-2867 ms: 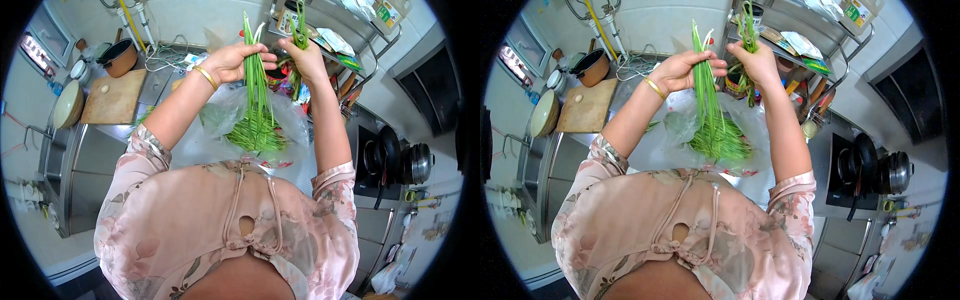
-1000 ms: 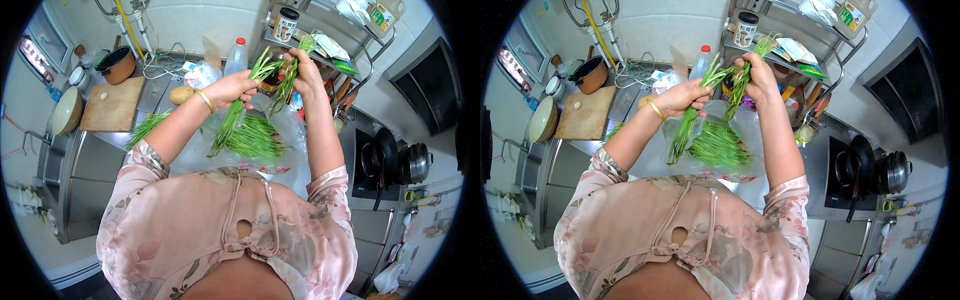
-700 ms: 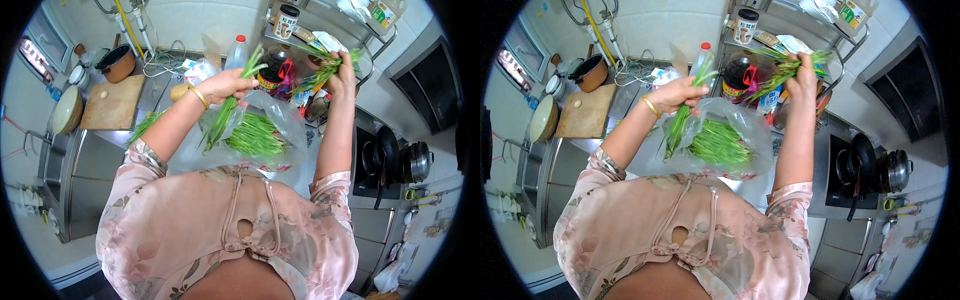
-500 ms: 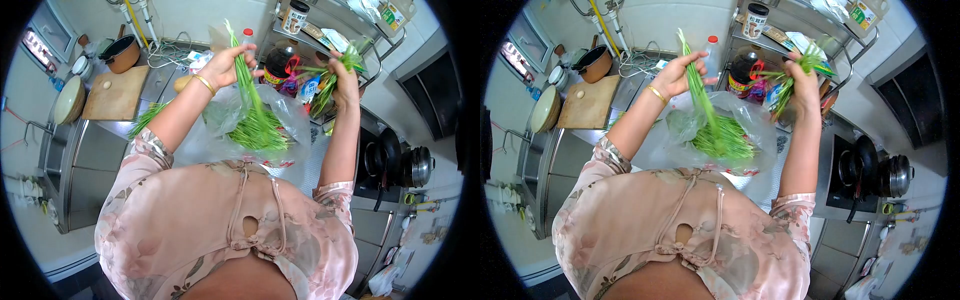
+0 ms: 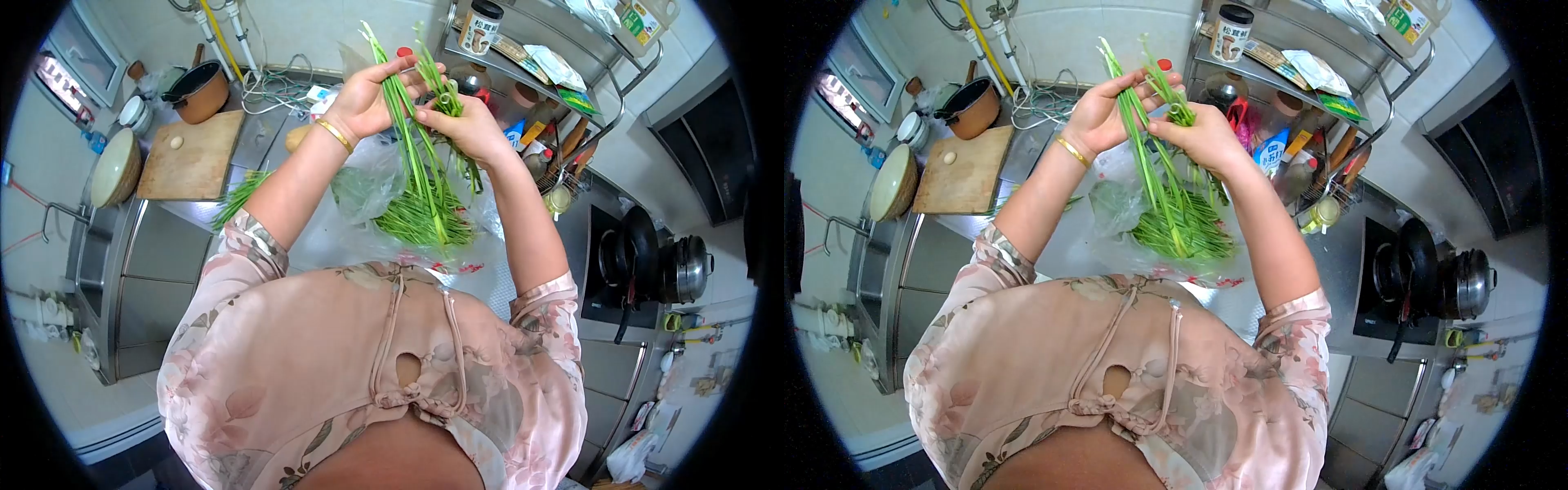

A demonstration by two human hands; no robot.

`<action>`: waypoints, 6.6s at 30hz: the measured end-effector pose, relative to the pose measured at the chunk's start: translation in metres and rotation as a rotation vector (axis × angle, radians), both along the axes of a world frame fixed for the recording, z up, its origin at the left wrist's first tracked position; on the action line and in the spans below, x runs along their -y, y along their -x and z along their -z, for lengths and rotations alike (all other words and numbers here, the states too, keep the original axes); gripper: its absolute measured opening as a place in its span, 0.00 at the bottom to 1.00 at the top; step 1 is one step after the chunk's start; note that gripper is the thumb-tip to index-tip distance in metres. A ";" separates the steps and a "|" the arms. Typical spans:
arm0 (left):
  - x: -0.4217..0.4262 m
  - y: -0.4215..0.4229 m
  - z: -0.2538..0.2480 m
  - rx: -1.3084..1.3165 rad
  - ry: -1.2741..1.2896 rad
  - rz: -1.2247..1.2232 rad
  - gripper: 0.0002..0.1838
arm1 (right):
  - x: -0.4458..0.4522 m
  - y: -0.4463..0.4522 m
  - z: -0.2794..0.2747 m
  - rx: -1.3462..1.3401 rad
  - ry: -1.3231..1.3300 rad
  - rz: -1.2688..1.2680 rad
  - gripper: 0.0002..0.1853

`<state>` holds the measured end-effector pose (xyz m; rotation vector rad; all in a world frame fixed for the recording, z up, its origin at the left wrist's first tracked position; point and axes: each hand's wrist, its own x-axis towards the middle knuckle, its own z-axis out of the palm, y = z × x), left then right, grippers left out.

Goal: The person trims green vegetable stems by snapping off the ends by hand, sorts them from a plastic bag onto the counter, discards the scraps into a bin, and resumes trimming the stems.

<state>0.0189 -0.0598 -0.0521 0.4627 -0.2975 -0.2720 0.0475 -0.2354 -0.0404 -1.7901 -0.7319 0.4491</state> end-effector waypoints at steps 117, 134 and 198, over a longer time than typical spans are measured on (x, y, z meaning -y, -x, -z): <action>-0.010 -0.024 -0.002 -0.265 -0.380 -0.742 0.16 | 0.003 0.006 0.033 0.130 -0.317 0.405 0.05; -0.015 -0.017 -0.031 -0.165 -0.431 -0.605 0.17 | 0.047 0.003 0.000 -0.076 -0.099 0.117 0.11; -0.030 -0.004 -0.049 -0.149 -0.469 -0.700 0.16 | 0.049 0.017 0.009 -0.170 -0.156 0.001 0.08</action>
